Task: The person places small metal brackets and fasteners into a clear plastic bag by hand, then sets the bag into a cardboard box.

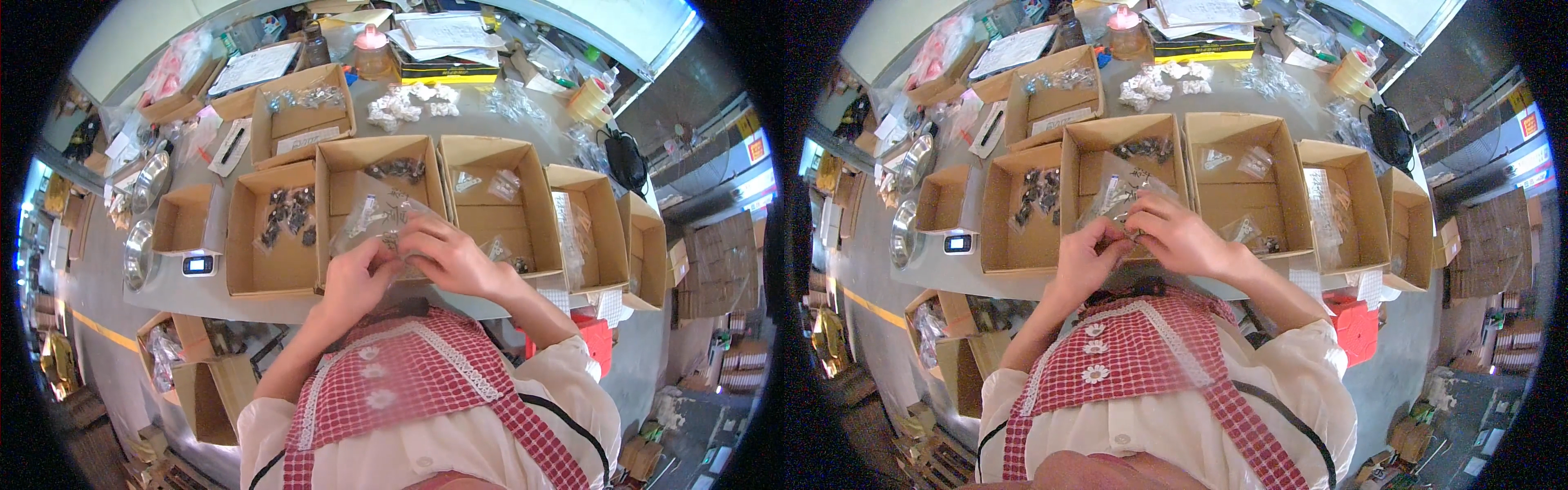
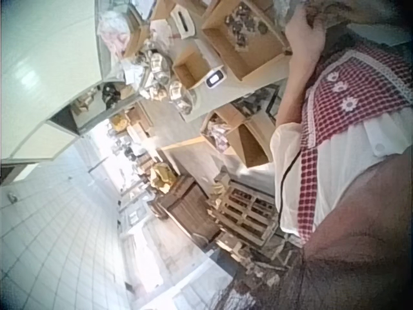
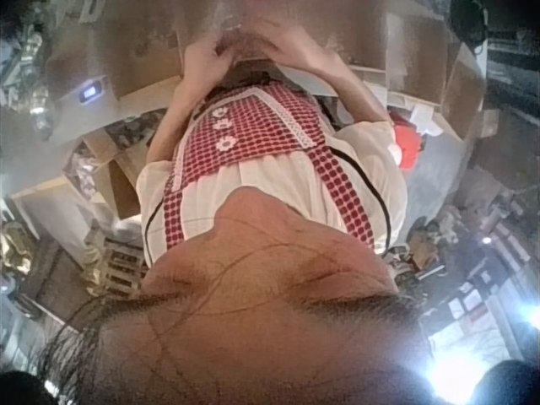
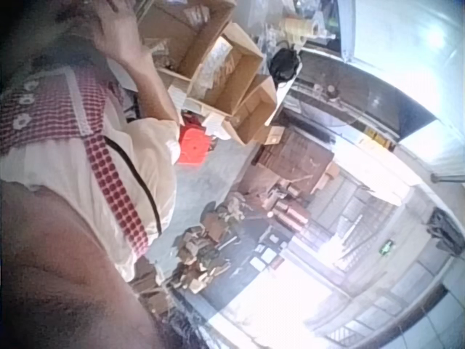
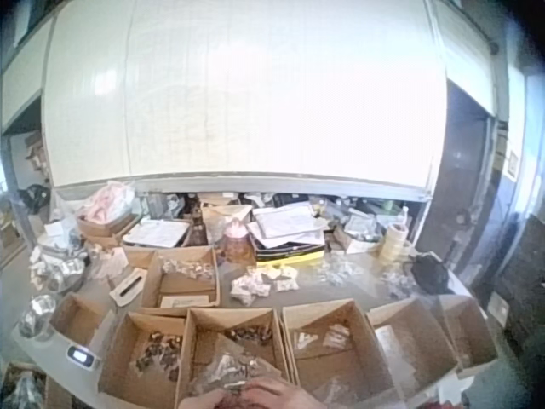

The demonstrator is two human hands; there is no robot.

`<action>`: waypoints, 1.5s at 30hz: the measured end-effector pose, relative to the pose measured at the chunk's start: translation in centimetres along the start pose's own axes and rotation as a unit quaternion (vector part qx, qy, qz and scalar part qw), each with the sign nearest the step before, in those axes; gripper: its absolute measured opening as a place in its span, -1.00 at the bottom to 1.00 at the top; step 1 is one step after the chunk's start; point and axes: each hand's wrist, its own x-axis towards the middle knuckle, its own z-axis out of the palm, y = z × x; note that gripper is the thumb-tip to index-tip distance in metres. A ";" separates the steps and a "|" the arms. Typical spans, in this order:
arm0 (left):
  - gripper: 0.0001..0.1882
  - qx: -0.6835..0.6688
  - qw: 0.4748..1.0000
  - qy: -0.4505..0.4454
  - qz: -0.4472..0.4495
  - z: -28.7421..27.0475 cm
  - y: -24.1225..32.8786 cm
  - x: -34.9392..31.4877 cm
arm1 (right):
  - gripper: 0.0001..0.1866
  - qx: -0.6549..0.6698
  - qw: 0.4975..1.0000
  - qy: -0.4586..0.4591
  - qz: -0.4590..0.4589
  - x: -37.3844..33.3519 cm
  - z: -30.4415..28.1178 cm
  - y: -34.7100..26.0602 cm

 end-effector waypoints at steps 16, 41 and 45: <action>-0.85 -0.171 0.979 -0.067 -0.087 0.0 -1.8 -0.1 | -0.77 0.003 0.996 -0.010 -0.094 -0.6 0.7 2.1; -0.86 -0.270 0.954 -0.054 -0.122 1.7 -3.4 2.3 | -0.68 -0.055 0.985 0.089 0.137 -2.5 5.5 3.4; -0.86 -0.259 0.963 -0.026 -0.073 2.3 -4.4 2.4 | -0.80 -0.004 0.984 0.089 0.157 -2.5 4.8 3.3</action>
